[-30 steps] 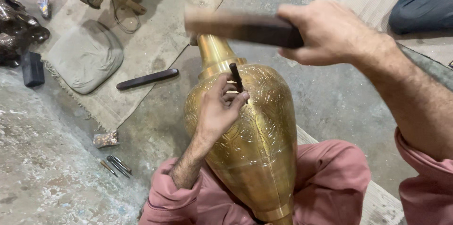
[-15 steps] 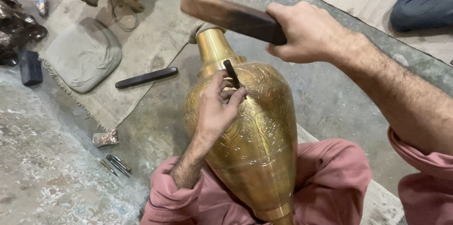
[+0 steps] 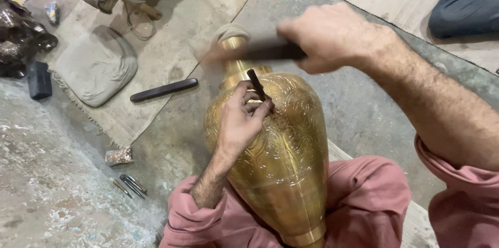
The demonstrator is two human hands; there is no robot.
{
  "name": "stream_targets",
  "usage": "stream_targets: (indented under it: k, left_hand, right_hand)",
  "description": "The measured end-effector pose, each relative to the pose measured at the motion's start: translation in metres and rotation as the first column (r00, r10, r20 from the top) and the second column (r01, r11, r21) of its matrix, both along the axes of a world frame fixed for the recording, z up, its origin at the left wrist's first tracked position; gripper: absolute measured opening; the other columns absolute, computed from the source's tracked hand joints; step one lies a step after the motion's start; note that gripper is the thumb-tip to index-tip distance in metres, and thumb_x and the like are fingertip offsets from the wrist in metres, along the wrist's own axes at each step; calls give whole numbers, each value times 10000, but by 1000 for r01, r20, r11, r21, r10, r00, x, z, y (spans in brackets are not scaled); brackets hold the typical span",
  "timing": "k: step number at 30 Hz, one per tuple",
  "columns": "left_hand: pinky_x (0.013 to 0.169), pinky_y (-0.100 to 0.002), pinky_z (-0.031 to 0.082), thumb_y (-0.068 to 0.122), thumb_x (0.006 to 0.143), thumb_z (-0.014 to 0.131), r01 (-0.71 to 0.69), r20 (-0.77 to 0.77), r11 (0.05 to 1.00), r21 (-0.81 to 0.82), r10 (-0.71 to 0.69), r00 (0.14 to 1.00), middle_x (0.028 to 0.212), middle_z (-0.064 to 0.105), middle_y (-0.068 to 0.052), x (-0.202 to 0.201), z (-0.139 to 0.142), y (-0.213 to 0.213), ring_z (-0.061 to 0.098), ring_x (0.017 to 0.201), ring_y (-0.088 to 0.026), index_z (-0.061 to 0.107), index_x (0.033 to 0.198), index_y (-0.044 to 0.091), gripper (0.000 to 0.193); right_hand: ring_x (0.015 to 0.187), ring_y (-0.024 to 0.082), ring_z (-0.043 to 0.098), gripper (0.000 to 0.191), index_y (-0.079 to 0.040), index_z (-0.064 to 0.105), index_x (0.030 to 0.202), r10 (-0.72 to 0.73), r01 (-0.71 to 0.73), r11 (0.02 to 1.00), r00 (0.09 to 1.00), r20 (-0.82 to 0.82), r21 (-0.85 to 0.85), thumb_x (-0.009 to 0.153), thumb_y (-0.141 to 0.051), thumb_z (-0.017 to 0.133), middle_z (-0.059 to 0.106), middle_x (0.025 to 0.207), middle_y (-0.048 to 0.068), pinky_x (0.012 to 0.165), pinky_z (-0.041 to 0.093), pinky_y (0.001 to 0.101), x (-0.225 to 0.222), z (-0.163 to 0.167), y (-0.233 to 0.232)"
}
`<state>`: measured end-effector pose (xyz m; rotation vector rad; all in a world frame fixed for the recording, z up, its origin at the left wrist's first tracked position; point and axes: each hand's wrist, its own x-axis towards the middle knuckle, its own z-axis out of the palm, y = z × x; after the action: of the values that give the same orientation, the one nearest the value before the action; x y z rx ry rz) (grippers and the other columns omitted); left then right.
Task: The person sits on the floor with a large brass vase held between their legs and engraves decorative patterns into its surface. They hold a chisel against the brass with one hand and strike it with a wooden mallet in the other hand, repositioning the chisel repeatedly to work across the engraved design.
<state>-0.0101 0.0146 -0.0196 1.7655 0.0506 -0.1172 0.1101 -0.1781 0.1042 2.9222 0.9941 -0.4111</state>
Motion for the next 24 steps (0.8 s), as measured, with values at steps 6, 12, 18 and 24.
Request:
stream_targets:
  k: [6, 12, 18, 24]
  left_hand:
    - [825, -296, 676, -16, 918, 698, 17, 21, 999, 29, -18, 1000, 1042, 770, -170, -1, -3, 0, 784, 976, -197, 530, 1226, -25, 351]
    - [824, -300, 676, 8, 918, 687, 47, -13, 997, 65, -46, 999, 1054, 756, -174, 0, 0, 0, 781, 974, -208, 524, 1253, -18, 373]
    - [875, -299, 667, 31, 936, 680, 167, 44, 977, 135, -174, 984, 1092, 740, -164, 5, 8, 2, 768, 1021, -200, 510, 1364, -14, 463]
    - [870, -337, 641, 38, 942, 704, 300, -10, 935, 188, -303, 953, 1062, 772, -148, 13, 15, 4, 771, 997, -206, 589, 1347, 50, 422]
  right_hand:
    - [752, 315, 730, 349, -139, 623, 1123, -30, 25, 985, 999, 23, 168, 801, -191, 747, 724, 836, 118, 704, 598, 483, -1, 0, 1]
    - [706, 272, 747, 329, -135, 592, 1129, -102, 134, 965, 983, -151, 224, 839, -199, 734, 714, 822, 103, 665, 626, 435, 0, -6, -6]
    - [666, 251, 740, 329, -110, 585, 1133, -146, 193, 917, 977, -158, 348, 856, -228, 717, 705, 801, 93, 633, 633, 413, -1, -22, -22]
    - [645, 255, 726, 339, -85, 592, 1069, -160, 259, 851, 956, -245, 457, 833, -272, 747, 700, 756, 97, 598, 621, 402, -15, -52, -57]
